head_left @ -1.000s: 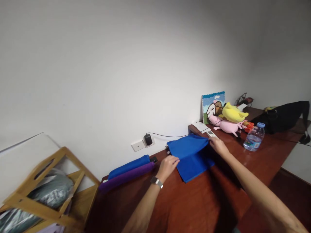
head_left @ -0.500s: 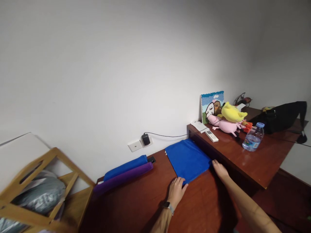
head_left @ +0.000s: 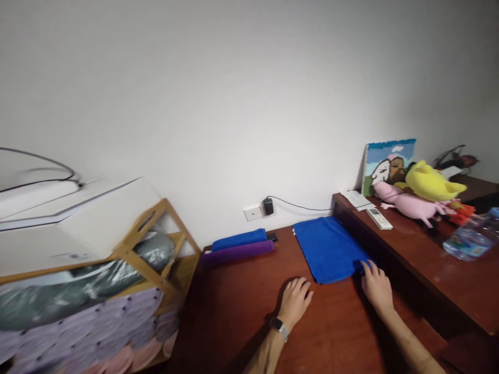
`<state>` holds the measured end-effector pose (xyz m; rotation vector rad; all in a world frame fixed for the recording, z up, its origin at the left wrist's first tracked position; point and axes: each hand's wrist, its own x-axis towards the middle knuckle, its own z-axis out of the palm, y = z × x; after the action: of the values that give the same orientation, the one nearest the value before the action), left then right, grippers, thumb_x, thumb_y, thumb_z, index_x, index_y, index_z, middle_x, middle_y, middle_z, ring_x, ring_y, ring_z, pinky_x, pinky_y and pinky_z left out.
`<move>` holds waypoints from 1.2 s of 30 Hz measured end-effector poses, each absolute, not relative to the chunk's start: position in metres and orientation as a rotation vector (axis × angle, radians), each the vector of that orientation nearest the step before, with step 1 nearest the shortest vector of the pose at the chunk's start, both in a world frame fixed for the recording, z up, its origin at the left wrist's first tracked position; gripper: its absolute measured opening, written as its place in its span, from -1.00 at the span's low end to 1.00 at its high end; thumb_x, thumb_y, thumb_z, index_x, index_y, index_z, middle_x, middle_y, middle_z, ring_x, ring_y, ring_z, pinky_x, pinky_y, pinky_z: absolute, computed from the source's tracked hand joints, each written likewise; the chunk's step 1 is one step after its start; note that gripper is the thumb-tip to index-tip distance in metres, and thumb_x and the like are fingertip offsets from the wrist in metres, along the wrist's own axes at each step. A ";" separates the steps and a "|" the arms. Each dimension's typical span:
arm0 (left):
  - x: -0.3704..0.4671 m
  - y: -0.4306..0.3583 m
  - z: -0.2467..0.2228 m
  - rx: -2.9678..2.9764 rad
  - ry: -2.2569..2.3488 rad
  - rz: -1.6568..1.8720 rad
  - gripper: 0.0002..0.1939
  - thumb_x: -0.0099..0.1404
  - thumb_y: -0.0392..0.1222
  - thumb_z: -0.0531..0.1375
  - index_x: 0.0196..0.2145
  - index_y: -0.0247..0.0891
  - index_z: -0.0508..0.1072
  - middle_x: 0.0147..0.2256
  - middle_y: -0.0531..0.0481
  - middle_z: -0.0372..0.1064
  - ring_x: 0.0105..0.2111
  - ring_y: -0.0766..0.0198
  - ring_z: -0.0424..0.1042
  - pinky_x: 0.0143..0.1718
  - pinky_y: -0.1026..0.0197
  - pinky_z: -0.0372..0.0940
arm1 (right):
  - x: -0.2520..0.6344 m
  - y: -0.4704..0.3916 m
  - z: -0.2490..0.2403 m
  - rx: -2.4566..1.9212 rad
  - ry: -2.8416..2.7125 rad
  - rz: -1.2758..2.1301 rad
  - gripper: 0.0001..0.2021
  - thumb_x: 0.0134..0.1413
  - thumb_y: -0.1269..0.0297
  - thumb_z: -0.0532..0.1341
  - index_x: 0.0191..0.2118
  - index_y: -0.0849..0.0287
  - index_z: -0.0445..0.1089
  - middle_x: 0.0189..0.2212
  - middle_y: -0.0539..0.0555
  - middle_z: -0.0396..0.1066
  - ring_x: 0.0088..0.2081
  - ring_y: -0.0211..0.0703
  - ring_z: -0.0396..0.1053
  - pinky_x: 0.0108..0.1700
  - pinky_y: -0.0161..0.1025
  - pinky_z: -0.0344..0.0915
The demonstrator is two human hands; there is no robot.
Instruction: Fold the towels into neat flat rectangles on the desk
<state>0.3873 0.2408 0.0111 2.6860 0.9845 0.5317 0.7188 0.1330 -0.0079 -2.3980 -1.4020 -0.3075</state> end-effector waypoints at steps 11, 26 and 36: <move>0.085 0.273 -0.015 2.494 1.945 0.822 -0.64 0.50 -0.20 0.07 0.00 -0.16 0.68 0.02 -0.15 0.69 0.05 -0.02 0.63 0.09 -0.07 0.54 | 0.430 0.278 0.049 -1.723 -2.279 0.052 -0.68 0.37 0.50 0.12 0.04 0.15 0.57 0.00 0.15 0.59 0.01 0.01 0.52 0.13 -0.15 0.45; 0.088 0.260 -0.023 2.396 1.947 0.850 -0.65 0.51 -0.27 0.10 0.06 -0.16 0.64 0.06 -0.19 0.65 0.12 -0.06 0.55 0.20 -0.16 0.42 | 0.323 0.404 0.048 -1.940 -2.376 0.071 -0.67 0.33 0.62 0.10 0.00 0.24 0.55 -0.01 0.35 0.59 0.01 0.05 0.53 0.01 -0.18 0.41; 0.087 0.264 -0.018 2.334 1.881 0.984 -0.67 0.49 -0.24 0.13 0.09 -0.15 0.62 0.03 -0.18 0.64 0.08 -0.04 0.58 0.17 -0.15 0.45 | 0.346 0.363 0.155 -1.740 -2.409 0.008 -0.74 0.52 0.34 0.06 0.13 0.20 0.42 -0.12 0.23 0.63 -0.08 0.01 0.54 -0.03 -0.18 0.30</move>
<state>0.0869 0.2639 -0.0182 2.3339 1.8807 0.9838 0.3462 0.3626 0.1548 -1.7396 -2.4085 0.0081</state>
